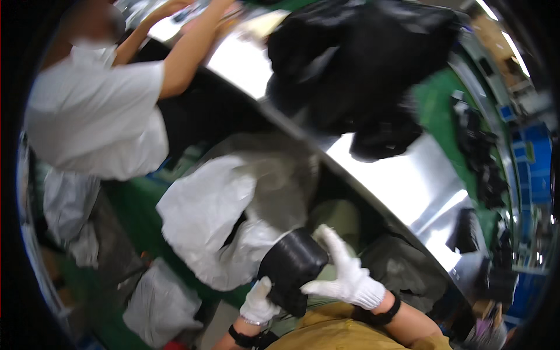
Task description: The person is seen assembling shoe parts, including uppers and outsoles, on a production line.
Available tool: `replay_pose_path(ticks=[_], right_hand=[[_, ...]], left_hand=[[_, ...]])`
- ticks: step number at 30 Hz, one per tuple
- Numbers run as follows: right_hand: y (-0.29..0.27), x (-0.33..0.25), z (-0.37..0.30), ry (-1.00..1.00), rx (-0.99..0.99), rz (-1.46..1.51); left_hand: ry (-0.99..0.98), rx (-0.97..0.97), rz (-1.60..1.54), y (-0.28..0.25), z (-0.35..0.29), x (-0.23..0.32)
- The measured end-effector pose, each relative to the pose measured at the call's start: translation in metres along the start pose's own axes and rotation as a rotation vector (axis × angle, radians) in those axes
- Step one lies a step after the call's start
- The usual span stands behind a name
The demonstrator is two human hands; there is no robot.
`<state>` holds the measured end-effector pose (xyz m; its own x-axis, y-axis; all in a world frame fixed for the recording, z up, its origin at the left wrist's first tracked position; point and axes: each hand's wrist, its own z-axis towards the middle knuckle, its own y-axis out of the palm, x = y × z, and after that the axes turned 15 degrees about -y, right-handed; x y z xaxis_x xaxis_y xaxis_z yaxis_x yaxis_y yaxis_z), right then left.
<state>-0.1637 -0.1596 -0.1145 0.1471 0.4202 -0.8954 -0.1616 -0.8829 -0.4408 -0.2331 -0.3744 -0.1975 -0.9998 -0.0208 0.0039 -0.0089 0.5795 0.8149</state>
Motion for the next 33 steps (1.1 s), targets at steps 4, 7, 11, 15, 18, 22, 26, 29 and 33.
replay_pose_path(ticks=[4,7,11,15,18,22,26,29,33], right_hand=[[-0.029,-0.015,-0.015,0.114,0.188,0.454],[-0.062,-0.019,-0.031,-0.011,0.381,0.478],[-0.107,-0.024,-0.098,-0.107,0.701,0.700],[-0.140,-0.038,-0.170,-0.082,1.170,0.578],[-0.161,-0.026,-0.226,-0.074,1.366,0.413],[-0.196,-0.022,-0.274,-0.049,1.462,0.388],[-0.259,0.035,-0.310,0.159,1.432,0.367],[-0.291,0.077,-0.328,0.284,1.373,0.179],[-0.314,0.101,-0.338,0.399,1.129,0.000]], left_hand=[[-0.164,-0.069,0.123,0.049,0.006,-0.008],[-0.221,-0.265,0.337,0.085,0.030,-0.011],[-0.520,-0.414,0.378,0.161,0.053,-0.045],[-0.637,-0.433,0.684,0.219,0.093,-0.098],[-0.772,-0.272,0.823,0.250,0.122,-0.158],[-0.942,-0.227,0.995,0.267,0.156,-0.232],[-0.785,-0.053,0.973,0.277,0.201,-0.294],[-0.736,0.137,0.875,0.286,0.219,-0.318],[-0.839,-0.078,0.830,0.263,0.235,-0.305]])
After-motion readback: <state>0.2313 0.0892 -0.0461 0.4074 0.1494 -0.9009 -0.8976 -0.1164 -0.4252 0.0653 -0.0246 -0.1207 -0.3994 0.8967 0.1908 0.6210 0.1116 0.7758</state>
